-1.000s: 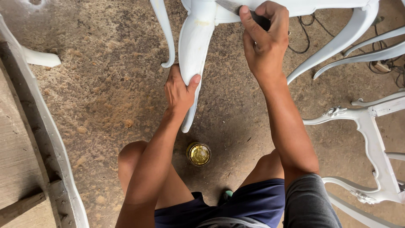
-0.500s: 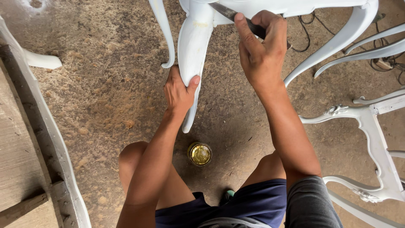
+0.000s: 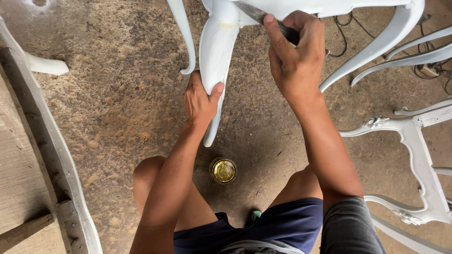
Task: The person kneels on the floor and uses a knife to scoop a yellow substance from a small jar. They then apply the substance to the curved leg of a white table, spreading it along the surface.
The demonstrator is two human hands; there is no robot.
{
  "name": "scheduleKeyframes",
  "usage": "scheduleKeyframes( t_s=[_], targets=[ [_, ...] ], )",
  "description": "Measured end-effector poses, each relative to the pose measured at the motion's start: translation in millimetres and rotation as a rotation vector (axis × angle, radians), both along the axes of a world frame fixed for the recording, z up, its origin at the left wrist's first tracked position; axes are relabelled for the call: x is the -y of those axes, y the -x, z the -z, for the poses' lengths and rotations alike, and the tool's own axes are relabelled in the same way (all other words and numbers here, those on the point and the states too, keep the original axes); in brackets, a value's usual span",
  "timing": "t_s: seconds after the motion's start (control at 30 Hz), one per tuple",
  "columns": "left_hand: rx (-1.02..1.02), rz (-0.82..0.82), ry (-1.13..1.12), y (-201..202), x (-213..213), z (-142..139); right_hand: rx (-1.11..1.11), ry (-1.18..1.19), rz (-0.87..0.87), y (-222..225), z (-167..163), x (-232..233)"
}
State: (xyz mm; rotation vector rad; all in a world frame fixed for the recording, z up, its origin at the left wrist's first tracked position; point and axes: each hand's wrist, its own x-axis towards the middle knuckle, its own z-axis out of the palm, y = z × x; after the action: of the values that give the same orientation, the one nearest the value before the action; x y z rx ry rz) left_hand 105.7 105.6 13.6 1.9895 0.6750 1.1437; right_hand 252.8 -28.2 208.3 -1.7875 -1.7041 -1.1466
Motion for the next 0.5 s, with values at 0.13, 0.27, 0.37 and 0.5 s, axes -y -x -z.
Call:
scheduleKeyframes(
  t_s=[0.13,0.27,0.37,0.5],
  targets=[
    [0.008,0.003,0.005,0.6,1.4,0.9,-0.009,-0.008,-0.014,-1.9,-1.3,-5.6],
    [0.014,0.003,0.004,-0.1,1.0,2.2,-0.097,0.024,-0.058,-4.4,3.4,-11.9],
    [-0.009,0.01,0.028,-1.0,-0.8,3.1,-0.12,0.052,-0.093,-4.3,5.0,-15.6],
    [-0.005,0.008,0.009,-0.1,-0.7,4.0,-0.095,0.028,-0.083,2.1,2.6,-7.0]
  ],
)
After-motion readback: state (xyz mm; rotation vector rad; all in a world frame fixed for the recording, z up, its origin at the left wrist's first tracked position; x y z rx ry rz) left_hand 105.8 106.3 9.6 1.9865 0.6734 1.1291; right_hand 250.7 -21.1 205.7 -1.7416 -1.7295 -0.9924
